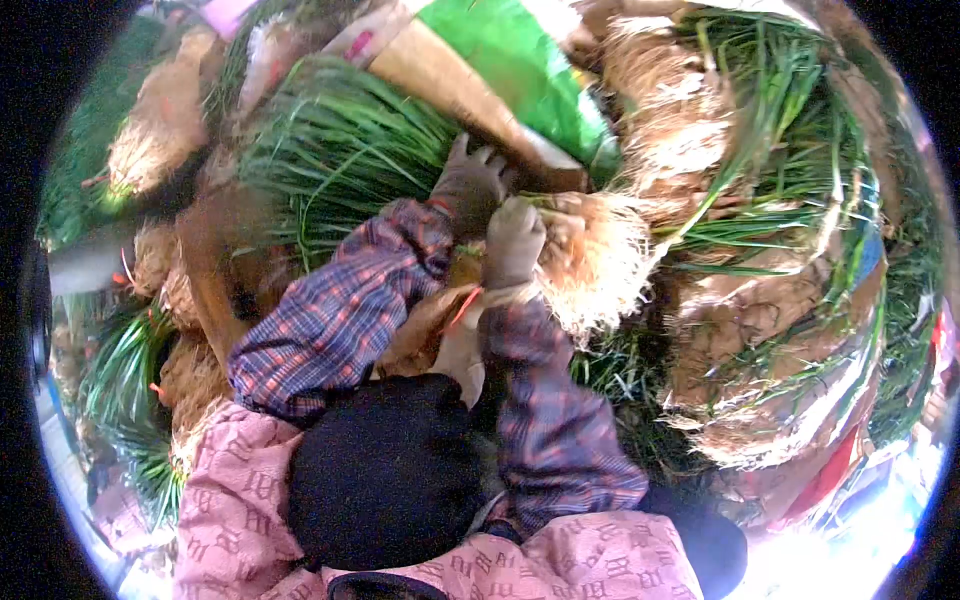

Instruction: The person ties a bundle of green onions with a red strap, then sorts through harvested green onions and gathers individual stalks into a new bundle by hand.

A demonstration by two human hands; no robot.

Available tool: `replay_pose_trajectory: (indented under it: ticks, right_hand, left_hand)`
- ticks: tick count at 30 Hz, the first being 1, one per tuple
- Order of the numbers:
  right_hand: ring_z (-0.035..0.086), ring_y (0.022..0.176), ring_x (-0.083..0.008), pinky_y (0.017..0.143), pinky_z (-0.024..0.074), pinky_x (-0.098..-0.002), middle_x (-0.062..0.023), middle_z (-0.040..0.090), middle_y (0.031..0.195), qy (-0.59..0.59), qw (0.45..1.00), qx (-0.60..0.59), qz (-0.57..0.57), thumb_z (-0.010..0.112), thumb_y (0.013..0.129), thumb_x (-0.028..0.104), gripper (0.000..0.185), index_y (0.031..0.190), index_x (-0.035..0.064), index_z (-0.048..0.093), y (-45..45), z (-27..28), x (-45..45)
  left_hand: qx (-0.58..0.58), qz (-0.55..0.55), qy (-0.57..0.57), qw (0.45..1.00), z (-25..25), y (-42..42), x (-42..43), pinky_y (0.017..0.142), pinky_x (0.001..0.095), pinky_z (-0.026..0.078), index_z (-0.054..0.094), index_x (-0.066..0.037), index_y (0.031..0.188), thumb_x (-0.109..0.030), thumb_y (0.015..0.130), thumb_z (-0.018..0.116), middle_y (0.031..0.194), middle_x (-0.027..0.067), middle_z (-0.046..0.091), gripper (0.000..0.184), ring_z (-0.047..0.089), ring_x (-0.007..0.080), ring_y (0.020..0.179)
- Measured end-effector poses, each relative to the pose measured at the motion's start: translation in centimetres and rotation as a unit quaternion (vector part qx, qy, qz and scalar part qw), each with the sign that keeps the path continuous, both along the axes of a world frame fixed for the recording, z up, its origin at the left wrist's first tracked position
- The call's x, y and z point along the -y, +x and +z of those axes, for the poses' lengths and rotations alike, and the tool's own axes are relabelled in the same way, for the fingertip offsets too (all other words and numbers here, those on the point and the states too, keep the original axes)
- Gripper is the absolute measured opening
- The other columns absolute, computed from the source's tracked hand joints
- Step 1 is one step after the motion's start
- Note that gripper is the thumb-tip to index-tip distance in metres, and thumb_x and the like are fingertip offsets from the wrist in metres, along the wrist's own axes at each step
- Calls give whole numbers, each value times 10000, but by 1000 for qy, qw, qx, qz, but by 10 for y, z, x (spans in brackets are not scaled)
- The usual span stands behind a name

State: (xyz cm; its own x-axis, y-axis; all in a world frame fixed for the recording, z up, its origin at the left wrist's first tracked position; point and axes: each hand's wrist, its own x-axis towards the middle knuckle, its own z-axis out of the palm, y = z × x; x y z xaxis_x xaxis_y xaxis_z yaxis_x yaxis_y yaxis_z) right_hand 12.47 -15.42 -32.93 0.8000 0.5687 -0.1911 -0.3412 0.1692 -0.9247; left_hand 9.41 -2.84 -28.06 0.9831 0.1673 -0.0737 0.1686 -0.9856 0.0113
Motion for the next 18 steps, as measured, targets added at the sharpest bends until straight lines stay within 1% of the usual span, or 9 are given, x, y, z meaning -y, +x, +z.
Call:
replay_pose_trajectory:
  ticks: [2, 3, 4, 5, 8, 11, 13, 16, 18]
  right_hand:
    - [471, 619, -81, 541, 385, -204, 0, 520, 727, 158, 978, -122, -61, 442, 875, 52, 117, 857, 49, 558, -41, -7, 0]
    - [489, 630, -149, 578, 408, -271, -54, 513, 691, -11, 1000, 17, -5, 476, 877, 164, 153, 816, 37, 537, -48, 24, -3]
    - [495, 633, -193, 598, 412, -312, -85, 506, 671, -122, 978, 167, 34, 488, 873, 227, 228, 774, 25, 523, -43, 33, -4]
    - [500, 635, -238, 617, 416, -353, -115, 500, 650, -227, 921, 314, 50, 500, 869, 291, 310, 731, 13, 509, -37, 41, -4]
    - [500, 649, -251, 627, 418, -344, -112, 549, 666, -137, 930, 303, 154, 501, 873, 205, 237, 753, 6, 545, -26, 53, 11]
    - [491, 636, -188, 601, 407, -301, -69, 543, 662, -171, 938, 290, 86, 493, 874, 203, 239, 746, 12, 556, -37, 36, 6]
    - [513, 600, -191, 566, 437, -333, -92, 568, 687, -208, 921, 327, 37, 460, 864, 107, 149, 786, 25, 557, -48, 37, 14]
    - [479, 610, -115, 562, 417, -265, -29, 553, 660, -30, 999, -5, -26, 527, 820, 99, 156, 703, 14, 587, -68, 2, 26]
    - [535, 660, -168, 627, 452, -299, -71, 590, 700, -192, 967, 159, 52, 561, 815, 127, 157, 763, -19, 586, -59, 28, 30]
  left_hand:
    - [-55, -21, 28, 998, -16, -2, -1, 1033, 603, 173, 582, -138, 1113, -356, 875, 424, 1164, 48, 553, 360, 453, 234, 1143]
    - [-56, 19, -43, 997, -29, 8, -6, 1027, 628, 168, 555, -160, 1168, -343, 889, 409, 1184, 39, 547, 364, 446, 224, 1155]
    - [-38, 18, -37, 998, -46, 15, -10, 1037, 640, 146, 539, -195, 1205, -316, 904, 391, 1203, 34, 535, 357, 437, 222, 1166]
    - [-91, 9, -27, 995, -26, 20, -11, 1046, 632, 139, 535, -203, 1215, -300, 908, 385, 1209, 34, 529, 355, 431, 222, 1173]
    - [-124, -9, -13, 992, -2, 12, -6, 1049, 627, 142, 527, -223, 1231, -285, 908, 379, 1212, 26, 520, 361, 415, 215, 1188]
    - [-114, -15, -6, 993, -1, 0, -6, 1037, 638, 144, 500, -232, 1262, -292, 890, 414, 1243, 21, 503, 386, 398, 210, 1212]
    - [-125, -16, 21, 992, 10, -11, 4, 1052, 626, 116, 498, -217, 1276, -382, 855, 466, 1320, 47, 461, 453, 321, 230, 1299]
    - [-121, -2, 21, 992, 17, -22, 12, 1060, 621, 88, 422, -198, 1343, -525, 725, 608, 1371, 38, 408, 723, 288, 227, 1322]
    - [-187, -10, 37, 982, 31, -15, 11, 1068, 613, 62, 364, -190, 1382, -570, 706, 613, 1401, 52, 371, 814, 264, 245, 1336]
